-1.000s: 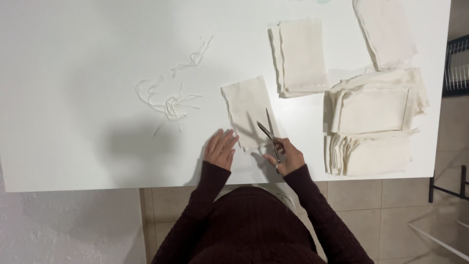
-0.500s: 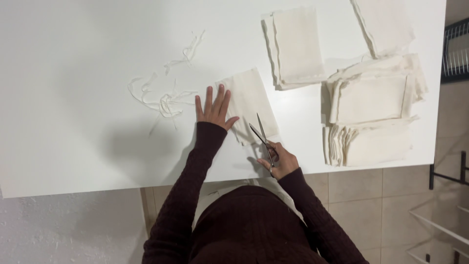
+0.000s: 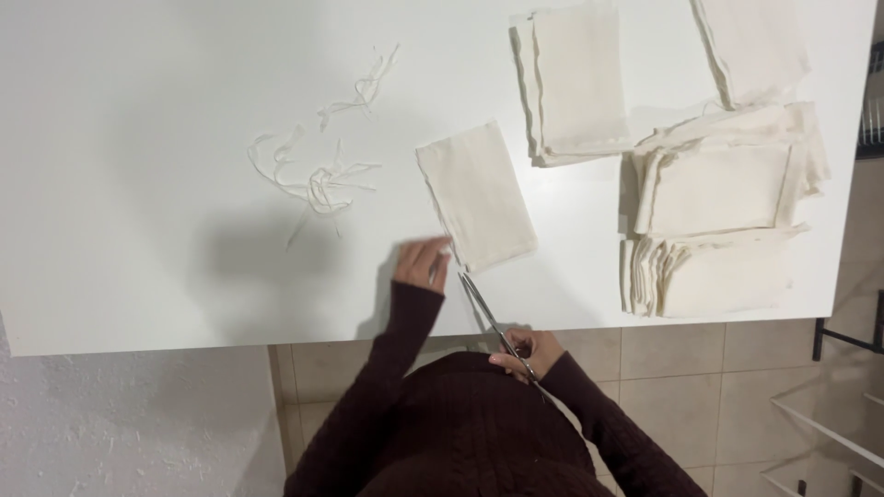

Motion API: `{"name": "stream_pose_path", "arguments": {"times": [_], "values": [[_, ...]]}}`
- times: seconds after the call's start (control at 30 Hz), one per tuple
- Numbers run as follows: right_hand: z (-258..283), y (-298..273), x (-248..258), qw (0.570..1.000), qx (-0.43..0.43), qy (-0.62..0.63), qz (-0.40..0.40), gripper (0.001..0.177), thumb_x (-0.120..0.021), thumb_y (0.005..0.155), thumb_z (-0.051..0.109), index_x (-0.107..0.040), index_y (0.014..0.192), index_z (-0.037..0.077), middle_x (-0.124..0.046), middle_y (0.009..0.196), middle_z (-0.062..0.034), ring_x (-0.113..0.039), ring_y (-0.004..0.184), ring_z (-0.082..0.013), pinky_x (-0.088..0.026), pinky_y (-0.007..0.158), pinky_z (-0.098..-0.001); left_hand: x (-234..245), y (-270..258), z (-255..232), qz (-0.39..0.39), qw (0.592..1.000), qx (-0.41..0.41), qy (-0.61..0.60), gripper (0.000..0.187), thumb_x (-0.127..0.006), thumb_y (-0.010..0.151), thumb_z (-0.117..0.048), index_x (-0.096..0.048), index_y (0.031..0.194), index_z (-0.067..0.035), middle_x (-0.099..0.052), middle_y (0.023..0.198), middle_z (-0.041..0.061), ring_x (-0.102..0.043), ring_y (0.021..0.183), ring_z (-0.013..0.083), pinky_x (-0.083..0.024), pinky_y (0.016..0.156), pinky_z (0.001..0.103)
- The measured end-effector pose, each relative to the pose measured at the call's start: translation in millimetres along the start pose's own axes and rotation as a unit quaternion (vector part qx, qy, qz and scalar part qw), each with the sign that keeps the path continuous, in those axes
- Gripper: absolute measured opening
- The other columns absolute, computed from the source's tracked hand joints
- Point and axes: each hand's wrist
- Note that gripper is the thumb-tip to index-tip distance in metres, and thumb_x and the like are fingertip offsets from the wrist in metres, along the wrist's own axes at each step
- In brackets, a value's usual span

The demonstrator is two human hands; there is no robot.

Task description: Trimming the edges of white rectangular fabric pieces using scissors.

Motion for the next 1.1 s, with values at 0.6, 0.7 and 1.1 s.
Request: {"name": "stream_pose_path", "arguments": {"times": [0.6,0.7,1.1], "values": [[10.9,25.8,-28.0,0.999,0.041,0.01,-0.013,0.026,-0.086,0.081,0.011,-0.065,0.072,-0.001,-0.064,0.048,-0.0141,-0.058,0.034,-0.0175,-0.047,0.034,-0.0243,40.0,16.3,-68.2,0.142,0.886,0.388,-0.21,0.024,-0.063,0.101,-0.023,-0.069,0.108,0.0,-0.078,0.088,0.018,-0.076,0.075,0.0207,-0.066,0.07,0.028],[20.3,24.8,-30.3,0.999,0.037,-0.023,-0.022,0.029,-0.088,0.079,0.015,-0.066,0.07,0.0,-0.064,0.047,-0.013,-0.057,0.033,-0.0168,-0.047,0.034,-0.0233,36.4,22.9,-69.9,0.16,0.878,0.402,-0.205,0.031,-0.069,0.098,-0.027,-0.069,0.111,0.001,-0.078,0.088,0.018,-0.076,0.074,0.0205,-0.067,0.069,0.028],[27.7,33.9,-26.5,0.994,0.021,-0.105,-0.023,0.033,-0.091,0.077,0.024,-0.066,0.068,0.005,-0.064,0.044,-0.0101,-0.059,0.035,-0.0157,-0.048,0.041,-0.0225,43.4,34.3,-75.3,0.17,0.836,0.466,-0.235,0.03,-0.073,0.092,-0.021,-0.072,0.112,0.001,-0.077,0.098,0.021,-0.078,0.085,0.0253,-0.067,0.076,0.03]]}}
Point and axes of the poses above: each hand's wrist, its own y-axis towards the middle knuckle, its own x-axis out of the back of the hand, z = x × y
